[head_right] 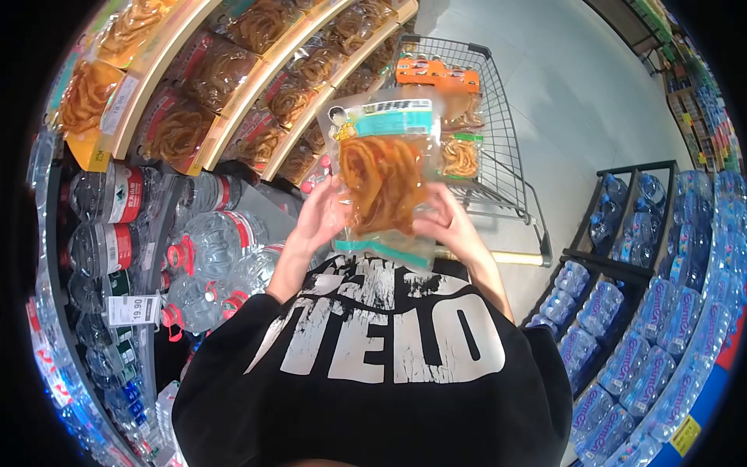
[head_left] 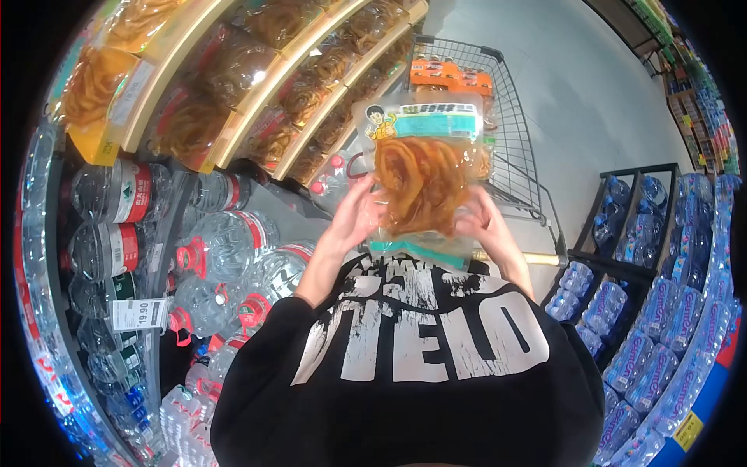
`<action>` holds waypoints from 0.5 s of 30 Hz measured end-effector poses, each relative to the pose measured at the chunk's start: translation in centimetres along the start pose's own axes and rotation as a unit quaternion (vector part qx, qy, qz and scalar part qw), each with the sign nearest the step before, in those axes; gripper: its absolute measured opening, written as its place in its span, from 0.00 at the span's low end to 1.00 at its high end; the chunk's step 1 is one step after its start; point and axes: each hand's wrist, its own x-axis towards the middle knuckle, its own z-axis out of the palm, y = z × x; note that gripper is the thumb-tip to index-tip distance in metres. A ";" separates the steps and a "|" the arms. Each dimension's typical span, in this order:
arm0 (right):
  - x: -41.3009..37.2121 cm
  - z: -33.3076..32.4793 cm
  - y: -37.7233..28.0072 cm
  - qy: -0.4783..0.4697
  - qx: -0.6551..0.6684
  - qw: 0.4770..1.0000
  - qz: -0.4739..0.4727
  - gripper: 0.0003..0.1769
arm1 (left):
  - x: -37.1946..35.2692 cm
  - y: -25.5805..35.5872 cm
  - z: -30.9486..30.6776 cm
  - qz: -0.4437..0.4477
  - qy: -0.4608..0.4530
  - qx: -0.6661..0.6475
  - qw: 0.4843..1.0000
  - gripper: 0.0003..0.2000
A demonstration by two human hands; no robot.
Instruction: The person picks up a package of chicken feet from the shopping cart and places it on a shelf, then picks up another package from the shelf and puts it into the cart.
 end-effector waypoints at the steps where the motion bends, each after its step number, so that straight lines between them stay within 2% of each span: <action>1: 0.5 0.4 -0.9 -0.008 0.001 1.000 -0.005 0.37 | 0.3 0.4 1.4 0.007 0.003 0.006 1.000 0.23; 3: 0.8 1.8 -2.1 -0.235 0.029 0.966 -0.103 0.38 | 0.2 0.7 3.4 0.024 0.095 -0.059 0.993 0.23; 4: 0.8 2.8 -4.2 -0.296 -0.005 0.947 -0.125 0.37 | 0.5 1.1 5.1 0.017 0.164 -0.097 0.981 0.22; 5: 1.0 3.8 -6.0 -0.354 -0.040 0.923 -0.147 0.36 | 0.5 0.8 3.9 0.020 0.169 -0.095 0.981 0.22; 6: 1.5 4.3 -6.2 -0.359 -0.038 0.920 -0.151 0.36 | 0.7 0.8 3.4 -0.008 0.017 -0.142 0.990 0.21; 7: 2.1 4.9 -6.4 -0.447 -0.011 0.876 -0.178 0.33 | 0.8 0.9 3.0 -0.038 -0.136 -0.184 0.973 0.21; 8: 2.3 5.3 -6.5 -0.531 0.016 0.823 -0.203 0.31 | 1.2 0.5 2.8 -0.055 -0.167 -0.181 0.968 0.20; 9: 2.4 5.8 -6.6 -0.533 0.018 0.821 -0.204 0.31 | 1.8 -0.5 2.5 -0.053 -0.164 -0.180 0.969 0.20; 10: 2.4 6.2 -6.8 -0.556 0.034 0.809 -0.189 0.30 | 2.5 -1.8 1.9 -0.085 -0.266 -0.300 0.912 0.18; 11: 2.3 6.5 -6.7 -0.579 0.049 0.795 -0.173 0.30 | 2.9 -2.7 1.1 -0.114 -0.360 -0.412 0.829 0.16; 12: 2.2 6.5 -6.7 -0.574 0.041 0.801 -0.166 0.30 | 2.6 -2.5 3.0 -0.143 -0.373 -0.466 0.790 0.13; 15: 2.0 6.3 -5.5 -0.566 0.052 0.804 -0.175 0.30 | 2.2 -3.0 3.1 -0.142 -0.355 -0.505 0.774 0.08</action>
